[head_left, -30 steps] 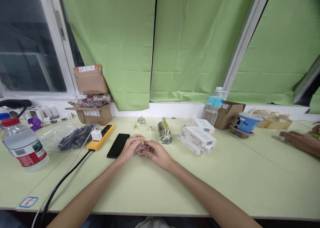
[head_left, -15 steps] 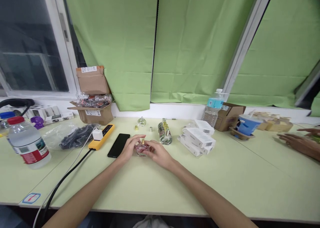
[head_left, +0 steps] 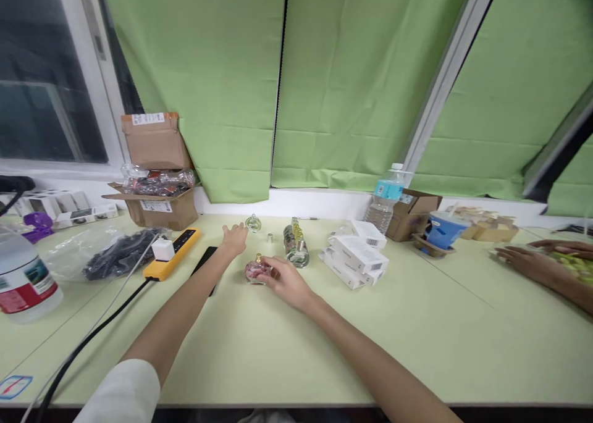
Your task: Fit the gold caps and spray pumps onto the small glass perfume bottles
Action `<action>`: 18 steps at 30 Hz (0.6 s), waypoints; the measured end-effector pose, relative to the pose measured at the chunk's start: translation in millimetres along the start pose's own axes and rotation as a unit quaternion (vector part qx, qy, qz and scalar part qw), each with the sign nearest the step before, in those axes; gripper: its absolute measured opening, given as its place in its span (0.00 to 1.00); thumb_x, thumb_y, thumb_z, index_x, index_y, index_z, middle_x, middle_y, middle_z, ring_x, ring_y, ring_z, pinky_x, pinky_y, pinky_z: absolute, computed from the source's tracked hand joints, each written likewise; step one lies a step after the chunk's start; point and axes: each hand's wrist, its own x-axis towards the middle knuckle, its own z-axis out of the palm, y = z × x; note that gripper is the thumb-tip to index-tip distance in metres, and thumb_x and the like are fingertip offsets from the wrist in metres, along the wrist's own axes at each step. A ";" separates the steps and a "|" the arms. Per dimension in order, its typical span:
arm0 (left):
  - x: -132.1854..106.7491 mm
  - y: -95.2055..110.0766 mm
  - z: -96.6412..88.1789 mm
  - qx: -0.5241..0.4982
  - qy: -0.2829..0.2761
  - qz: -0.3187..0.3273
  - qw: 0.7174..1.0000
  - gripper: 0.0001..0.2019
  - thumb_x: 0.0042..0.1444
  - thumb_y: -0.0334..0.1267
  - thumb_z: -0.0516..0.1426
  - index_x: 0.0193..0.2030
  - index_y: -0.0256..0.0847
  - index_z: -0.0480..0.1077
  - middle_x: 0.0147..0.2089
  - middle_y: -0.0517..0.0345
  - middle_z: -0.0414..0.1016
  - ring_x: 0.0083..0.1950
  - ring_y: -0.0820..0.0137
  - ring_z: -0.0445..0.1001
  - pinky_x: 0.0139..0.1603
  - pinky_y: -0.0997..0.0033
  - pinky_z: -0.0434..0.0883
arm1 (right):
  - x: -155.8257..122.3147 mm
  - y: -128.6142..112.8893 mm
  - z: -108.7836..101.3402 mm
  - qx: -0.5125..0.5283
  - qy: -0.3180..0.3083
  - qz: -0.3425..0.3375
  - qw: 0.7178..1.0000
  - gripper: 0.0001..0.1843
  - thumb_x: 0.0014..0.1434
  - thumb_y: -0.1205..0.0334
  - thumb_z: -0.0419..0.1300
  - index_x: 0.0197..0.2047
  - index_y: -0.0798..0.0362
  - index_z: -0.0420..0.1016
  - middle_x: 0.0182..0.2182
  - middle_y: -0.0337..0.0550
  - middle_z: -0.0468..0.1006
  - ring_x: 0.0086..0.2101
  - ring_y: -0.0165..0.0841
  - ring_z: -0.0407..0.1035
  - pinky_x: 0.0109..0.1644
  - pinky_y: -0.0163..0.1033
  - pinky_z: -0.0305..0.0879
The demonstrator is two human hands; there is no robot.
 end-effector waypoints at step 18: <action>-83.1 13.5 -25.2 -0.007 -0.034 0.159 0.987 0.13 0.57 0.24 0.50 0.42 0.37 0.73 0.43 0.43 0.71 0.45 0.58 0.72 0.47 0.63 0.67 | -0.5 -0.6 0.1 0.004 0.004 -0.005 1.000 0.21 0.60 0.57 0.62 0.56 0.49 0.71 0.40 0.45 0.75 0.38 0.37 0.69 0.45 0.41 0.65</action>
